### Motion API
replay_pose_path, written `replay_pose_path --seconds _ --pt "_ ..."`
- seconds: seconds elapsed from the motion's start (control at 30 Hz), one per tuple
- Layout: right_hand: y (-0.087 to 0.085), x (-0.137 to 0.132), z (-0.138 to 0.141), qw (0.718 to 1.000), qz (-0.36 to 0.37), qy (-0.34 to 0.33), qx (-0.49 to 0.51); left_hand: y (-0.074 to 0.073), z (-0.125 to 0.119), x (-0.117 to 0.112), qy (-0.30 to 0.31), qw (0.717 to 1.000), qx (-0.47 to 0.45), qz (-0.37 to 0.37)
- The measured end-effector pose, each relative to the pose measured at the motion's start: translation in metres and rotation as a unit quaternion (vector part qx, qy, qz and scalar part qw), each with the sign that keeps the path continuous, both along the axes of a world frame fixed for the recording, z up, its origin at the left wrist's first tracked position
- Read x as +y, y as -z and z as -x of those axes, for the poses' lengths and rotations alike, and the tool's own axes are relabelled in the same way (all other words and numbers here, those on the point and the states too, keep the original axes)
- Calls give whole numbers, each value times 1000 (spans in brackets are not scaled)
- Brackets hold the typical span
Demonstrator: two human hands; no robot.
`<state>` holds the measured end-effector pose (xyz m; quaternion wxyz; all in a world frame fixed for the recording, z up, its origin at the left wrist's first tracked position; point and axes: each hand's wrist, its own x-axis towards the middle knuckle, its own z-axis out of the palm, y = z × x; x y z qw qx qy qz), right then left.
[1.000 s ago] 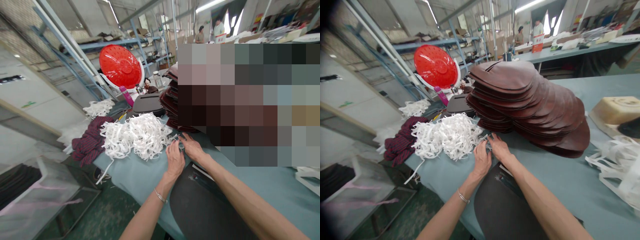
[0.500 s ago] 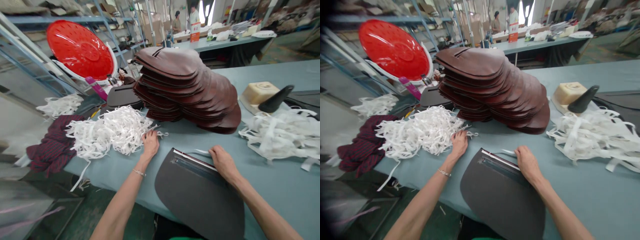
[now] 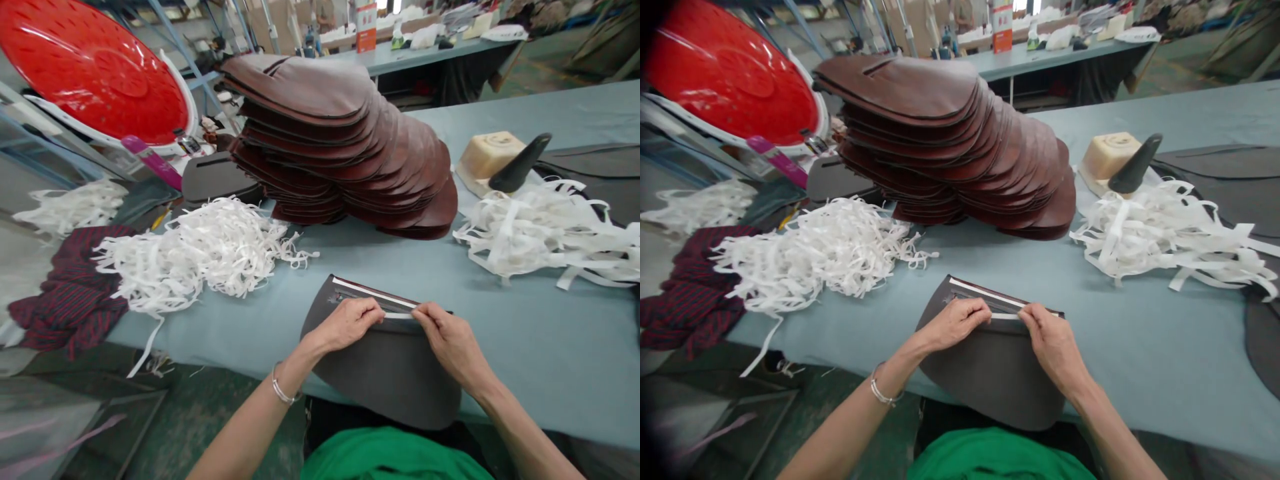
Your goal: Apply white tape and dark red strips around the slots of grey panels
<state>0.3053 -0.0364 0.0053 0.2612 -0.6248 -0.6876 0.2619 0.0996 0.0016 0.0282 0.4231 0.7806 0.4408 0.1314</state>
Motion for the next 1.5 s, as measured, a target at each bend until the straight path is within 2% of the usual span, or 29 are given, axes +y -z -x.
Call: replay_pose_path --seconds 0.13,0.27,0.4,0.53,0.6,0.77,0.97,1.2,1.5 --pt "18 -32 -19 999 45 -20 -24 3 27 -17 25 999 40 -13" --pt "38 -47 -27 999 30 -12 -36 9 49 -23 -30 995 86 -45" --pt "46 -38 -24 999 -8 -17 -51 21 62 -20 -97 992 61 -47" --pt "41 -17 -18 996 8 30 -83 31 67 -14 -232 971 58 -18" --pt "36 -9 -18 995 15 41 -91 33 69 -11 -268 962 49 -4" --pt "29 -9 -21 997 43 30 -52 36 73 -4 -285 957 50 -6" --pt "33 -12 -22 989 87 100 -60 45 76 3 -327 941 87 -11" --pt "31 -10 -21 984 126 119 -42 44 76 7 -324 940 103 -2" --pt "35 -9 -23 983 125 128 -52 45 74 8 -324 938 126 0"
